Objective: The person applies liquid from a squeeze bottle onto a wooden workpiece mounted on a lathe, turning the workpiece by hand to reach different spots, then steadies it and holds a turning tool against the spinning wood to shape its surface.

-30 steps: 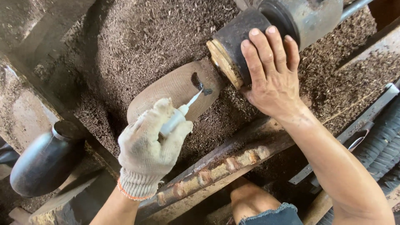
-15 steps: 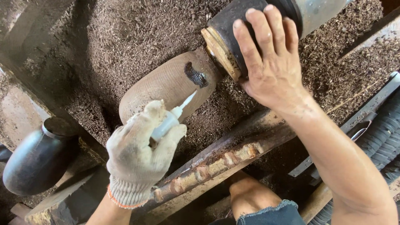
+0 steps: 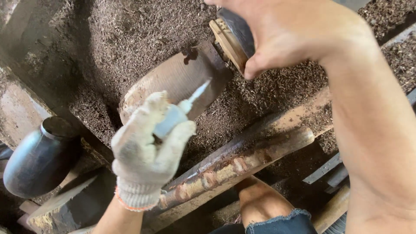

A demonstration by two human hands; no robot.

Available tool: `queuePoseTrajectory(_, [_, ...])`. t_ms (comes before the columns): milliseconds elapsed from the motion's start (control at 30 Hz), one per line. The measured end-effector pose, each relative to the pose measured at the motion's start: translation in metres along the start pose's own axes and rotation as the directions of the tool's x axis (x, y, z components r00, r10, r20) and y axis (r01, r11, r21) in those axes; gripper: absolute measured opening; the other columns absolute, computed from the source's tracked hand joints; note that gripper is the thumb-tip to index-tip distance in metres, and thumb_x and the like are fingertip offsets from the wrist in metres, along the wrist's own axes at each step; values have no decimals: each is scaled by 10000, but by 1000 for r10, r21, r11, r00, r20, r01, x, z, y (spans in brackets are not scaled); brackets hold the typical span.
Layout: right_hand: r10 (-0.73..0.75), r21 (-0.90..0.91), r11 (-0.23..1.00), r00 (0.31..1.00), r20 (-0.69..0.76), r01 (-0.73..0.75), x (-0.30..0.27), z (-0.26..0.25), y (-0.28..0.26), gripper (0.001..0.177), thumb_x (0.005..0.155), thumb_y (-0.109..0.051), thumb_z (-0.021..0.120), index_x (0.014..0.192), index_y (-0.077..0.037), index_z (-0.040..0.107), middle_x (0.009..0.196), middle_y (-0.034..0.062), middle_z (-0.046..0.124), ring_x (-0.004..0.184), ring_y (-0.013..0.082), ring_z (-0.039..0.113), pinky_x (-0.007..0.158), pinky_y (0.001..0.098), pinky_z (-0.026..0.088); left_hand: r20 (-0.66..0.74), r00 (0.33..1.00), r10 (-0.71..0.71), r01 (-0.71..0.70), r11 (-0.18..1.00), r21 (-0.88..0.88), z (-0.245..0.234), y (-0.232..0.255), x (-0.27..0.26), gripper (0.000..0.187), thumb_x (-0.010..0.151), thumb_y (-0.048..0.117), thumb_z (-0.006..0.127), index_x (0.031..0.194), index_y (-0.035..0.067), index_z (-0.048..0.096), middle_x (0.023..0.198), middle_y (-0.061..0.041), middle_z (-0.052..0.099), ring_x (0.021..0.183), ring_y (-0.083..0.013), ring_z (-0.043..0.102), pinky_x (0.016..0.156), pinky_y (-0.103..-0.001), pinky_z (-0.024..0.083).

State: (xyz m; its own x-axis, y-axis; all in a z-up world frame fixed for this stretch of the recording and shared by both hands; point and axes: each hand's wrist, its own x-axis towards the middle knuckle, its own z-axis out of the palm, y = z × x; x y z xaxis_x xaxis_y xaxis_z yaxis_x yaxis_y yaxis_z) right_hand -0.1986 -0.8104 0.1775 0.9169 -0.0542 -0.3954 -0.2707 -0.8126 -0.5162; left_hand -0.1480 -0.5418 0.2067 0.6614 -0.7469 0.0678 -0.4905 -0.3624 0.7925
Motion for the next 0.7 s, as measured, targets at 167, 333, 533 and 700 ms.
queuePoseTrajectory(167, [287, 250, 922, 955, 78, -297, -17, 2, 4, 495, 969, -322, 692, 1416, -149, 568, 1099, 172, 721, 918, 341, 707, 813, 500, 582, 8, 998, 65, -65, 967, 246, 8, 10, 9, 405, 953, 170, 853, 1258, -13, 659, 884, -91, 734, 706, -128, 721, 598, -251, 596])
queuePoseTrajectory(333, [-59, 335, 902, 845, -531, 274, -37, 75, 50, 368, 1034, -278, 649, 1353, -104, 591, 1308, 149, 651, 1199, 281, 633, 989, 447, 540, -43, 995, 89, -74, 961, 267, 13, 9, 19, 429, 950, 178, 855, 1251, -41, 643, 981, -114, 750, 832, -160, 754, 670, -244, 615])
queuePoseTrajectory(533, [-201, 27, 942, 629, -751, 334, -31, 110, 47, 327, 1089, -243, 651, 1352, -48, 646, 1464, 168, 578, 1450, 371, 408, 1230, 539, 297, 13, 997, 73, -74, 949, 307, 9, 8, 20, 437, 944, 227, 875, 1234, -34, 678, 857, -71, 739, 691, -131, 715, 615, -258, 572])
queuePoseTrajectory(700, [-182, -1, 962, 636, -750, 274, -28, 100, 40, 395, 1056, -288, 639, 1338, -13, 665, 1474, 170, 556, 1444, 375, 391, 1198, 548, 278, 25, 990, 136, -136, 937, 322, 7, 4, 28, 427, 1003, 261, 857, 1244, -26, 651, 872, -68, 735, 743, -131, 729, 685, -254, 592])
